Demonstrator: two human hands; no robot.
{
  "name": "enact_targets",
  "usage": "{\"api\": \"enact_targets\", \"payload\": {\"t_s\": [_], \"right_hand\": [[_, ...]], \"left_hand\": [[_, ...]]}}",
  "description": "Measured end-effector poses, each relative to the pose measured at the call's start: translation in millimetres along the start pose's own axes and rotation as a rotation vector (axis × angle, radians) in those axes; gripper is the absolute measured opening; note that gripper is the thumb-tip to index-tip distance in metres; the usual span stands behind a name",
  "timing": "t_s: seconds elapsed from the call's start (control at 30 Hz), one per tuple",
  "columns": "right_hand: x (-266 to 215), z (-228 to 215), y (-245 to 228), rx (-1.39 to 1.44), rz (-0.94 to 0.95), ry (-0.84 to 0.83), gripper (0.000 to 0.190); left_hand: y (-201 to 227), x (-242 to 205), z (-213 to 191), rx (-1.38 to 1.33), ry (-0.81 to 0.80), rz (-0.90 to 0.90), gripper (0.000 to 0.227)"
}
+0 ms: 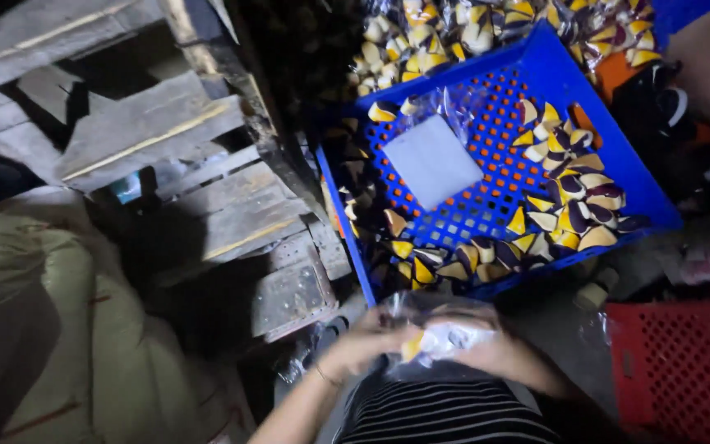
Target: The person sits on the floor and packs triangular yellow and purple snacks from a blue crate into clear plastic bags. The person repeatedly picks snacks, places them into bags, and sets the filled bags aside.
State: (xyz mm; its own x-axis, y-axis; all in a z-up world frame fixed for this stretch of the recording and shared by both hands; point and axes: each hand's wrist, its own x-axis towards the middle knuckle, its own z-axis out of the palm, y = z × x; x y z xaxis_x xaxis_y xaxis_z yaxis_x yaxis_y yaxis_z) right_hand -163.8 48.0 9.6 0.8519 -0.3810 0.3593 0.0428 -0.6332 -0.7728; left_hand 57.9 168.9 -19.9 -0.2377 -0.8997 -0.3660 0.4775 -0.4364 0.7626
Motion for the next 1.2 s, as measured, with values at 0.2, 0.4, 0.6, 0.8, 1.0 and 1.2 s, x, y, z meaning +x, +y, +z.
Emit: {"api": "enact_targets", "payload": {"t_s": [0.2, 0.4, 0.6, 0.8, 1.0, 1.2], "right_hand": [[27.5, -11.0, -2.0, -0.104, -0.179, -0.065, 0.032], [90.5, -21.9, 32.7, 0.056, -0.322, -0.366, 0.042], [189.6, 5.9, 193.7, -0.227, -0.051, -0.462, 0.057], [316.0, 5.8, 314.0, -0.454, -0.152, 0.107, 0.043], [342.2, -3.6, 336.8, -0.644, 0.052, 0.236, 0.039], [330.8, -21.6, 307.8, -0.752, -0.197, -0.035, 0.023]], "left_hand": [[5.8, 13.8, 54.1, -0.250, 0.361, 0.192, 0.020], [-24.1, 12.7, 16.3, -0.367, 0.820, 0.511, 0.015], [-2.9, -16.9, 9.5, -0.560, 1.051, 0.779, 0.013], [-15.7, 12.1, 40.0, -0.518, 1.093, 0.821, 0.014], [-38.7, 17.8, 58.4, -0.570, 1.279, 0.814, 0.020], [-63.7, 16.8, 57.6, -0.649, 1.394, 0.838, 0.014]]}}
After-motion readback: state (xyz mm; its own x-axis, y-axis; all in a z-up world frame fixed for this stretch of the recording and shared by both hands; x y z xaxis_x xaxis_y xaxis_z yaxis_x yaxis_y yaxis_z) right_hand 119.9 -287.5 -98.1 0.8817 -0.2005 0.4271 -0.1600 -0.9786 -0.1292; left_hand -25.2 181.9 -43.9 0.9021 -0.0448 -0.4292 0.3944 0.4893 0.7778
